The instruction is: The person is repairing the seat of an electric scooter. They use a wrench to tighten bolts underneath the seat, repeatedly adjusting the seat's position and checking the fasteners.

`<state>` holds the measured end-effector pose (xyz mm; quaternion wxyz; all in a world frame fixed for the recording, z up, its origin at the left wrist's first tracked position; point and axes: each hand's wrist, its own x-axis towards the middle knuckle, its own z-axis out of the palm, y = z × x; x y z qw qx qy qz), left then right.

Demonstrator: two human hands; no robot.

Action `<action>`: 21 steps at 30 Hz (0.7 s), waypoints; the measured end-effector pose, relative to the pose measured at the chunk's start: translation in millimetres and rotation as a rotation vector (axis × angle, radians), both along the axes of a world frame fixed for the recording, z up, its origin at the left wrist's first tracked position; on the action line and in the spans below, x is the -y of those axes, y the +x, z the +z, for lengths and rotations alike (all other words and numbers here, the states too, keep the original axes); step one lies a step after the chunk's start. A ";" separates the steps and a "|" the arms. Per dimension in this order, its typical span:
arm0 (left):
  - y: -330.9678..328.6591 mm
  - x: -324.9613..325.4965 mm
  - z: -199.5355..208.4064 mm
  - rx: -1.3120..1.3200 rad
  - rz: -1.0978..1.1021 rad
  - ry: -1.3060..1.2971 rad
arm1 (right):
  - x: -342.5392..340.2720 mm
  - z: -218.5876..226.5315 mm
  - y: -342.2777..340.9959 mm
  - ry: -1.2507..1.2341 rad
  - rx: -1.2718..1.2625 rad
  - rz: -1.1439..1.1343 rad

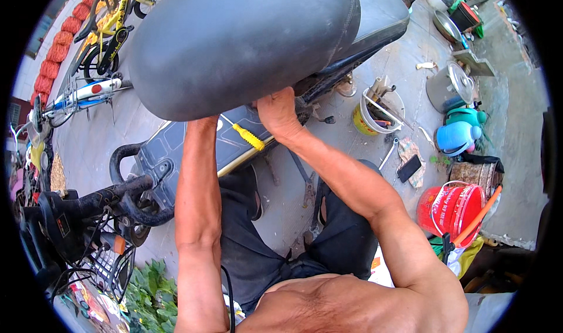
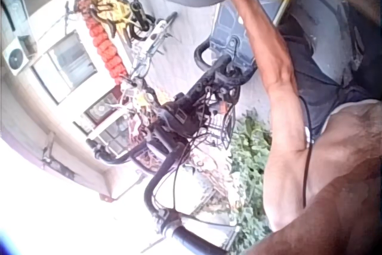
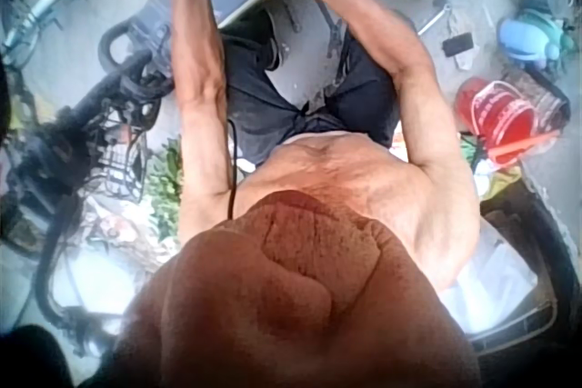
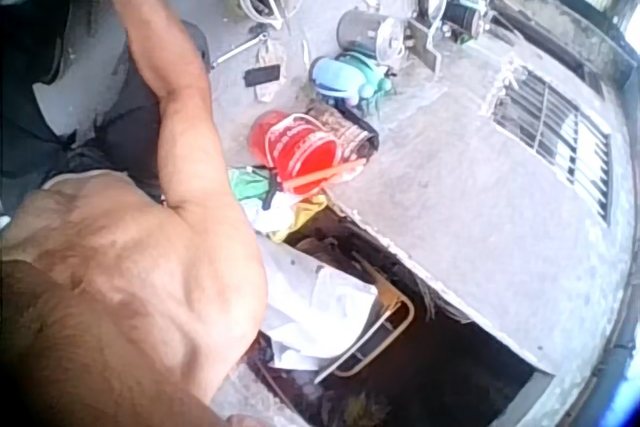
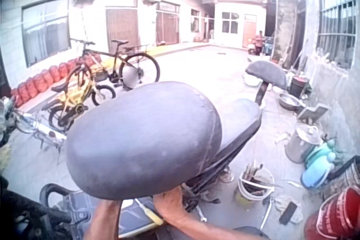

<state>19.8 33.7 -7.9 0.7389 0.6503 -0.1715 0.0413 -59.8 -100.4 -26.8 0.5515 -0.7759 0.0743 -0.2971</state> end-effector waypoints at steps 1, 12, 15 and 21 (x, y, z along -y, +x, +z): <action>1.3 -4.2 3.3 0.245 0.062 0.458 | -6.8 2.3 -2.0 0.068 -0.029 0.023; 2.7 -1.8 22.6 0.266 0.019 0.411 | -9.1 11.0 2.9 0.309 0.001 0.222; 4.4 -0.4 29.1 -0.025 -0.131 -0.039 | -0.1 7.4 -1.2 0.229 -0.060 0.228; 16.2 12.5 13.6 -0.027 -0.225 -0.624 | 6.1 -1.6 -0.7 0.066 -0.059 0.214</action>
